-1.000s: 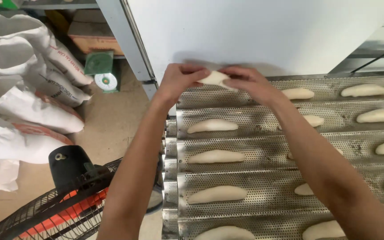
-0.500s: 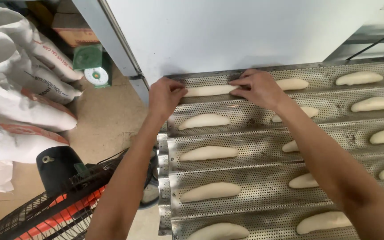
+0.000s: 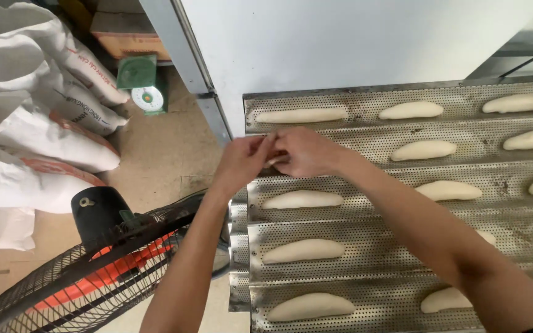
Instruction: Arrange shaped dough pieces into the slots of a baking tray and move the trays onto a rack.
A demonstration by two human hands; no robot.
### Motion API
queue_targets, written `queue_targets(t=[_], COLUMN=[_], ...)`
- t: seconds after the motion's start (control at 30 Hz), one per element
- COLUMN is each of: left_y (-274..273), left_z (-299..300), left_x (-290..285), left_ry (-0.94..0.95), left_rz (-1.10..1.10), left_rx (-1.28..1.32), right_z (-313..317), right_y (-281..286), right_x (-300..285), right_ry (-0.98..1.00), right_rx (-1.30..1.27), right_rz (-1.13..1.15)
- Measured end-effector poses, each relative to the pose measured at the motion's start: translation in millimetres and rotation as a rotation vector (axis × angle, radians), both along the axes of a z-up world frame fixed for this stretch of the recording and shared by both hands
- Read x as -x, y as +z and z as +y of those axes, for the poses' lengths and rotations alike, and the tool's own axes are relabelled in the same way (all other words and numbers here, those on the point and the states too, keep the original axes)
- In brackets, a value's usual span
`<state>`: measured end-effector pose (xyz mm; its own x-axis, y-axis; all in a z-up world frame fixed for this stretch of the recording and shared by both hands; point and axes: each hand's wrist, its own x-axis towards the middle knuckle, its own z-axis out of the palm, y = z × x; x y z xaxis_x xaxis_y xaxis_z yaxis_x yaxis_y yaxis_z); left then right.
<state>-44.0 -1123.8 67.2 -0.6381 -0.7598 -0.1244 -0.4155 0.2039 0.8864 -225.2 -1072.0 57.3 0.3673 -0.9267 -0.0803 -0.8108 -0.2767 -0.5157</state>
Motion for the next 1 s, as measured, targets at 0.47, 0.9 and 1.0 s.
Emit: queue_targets(t=[0.47,0.9,1.0], left_y=[26.3,-6.7,-12.3], left_z=[3.4,-15.5,-17.4], left_x=[23.8,4.3,4.4], left_ry=[0.042,0.046,0.108], left_rz=[0.238,0.198,-0.015], left_rx=[-0.426,-0.576,-0.294], right_z=[58.1,86.2,87.6], right_y=[22.2,4.4,-2.4], right_x=[49.0,72.6,78.1], right_ry=[-0.392,-0.507,-0.476], right_rx=[0.000,0.119,0.164], right_rz=[-0.434,-0.200,-0.025])
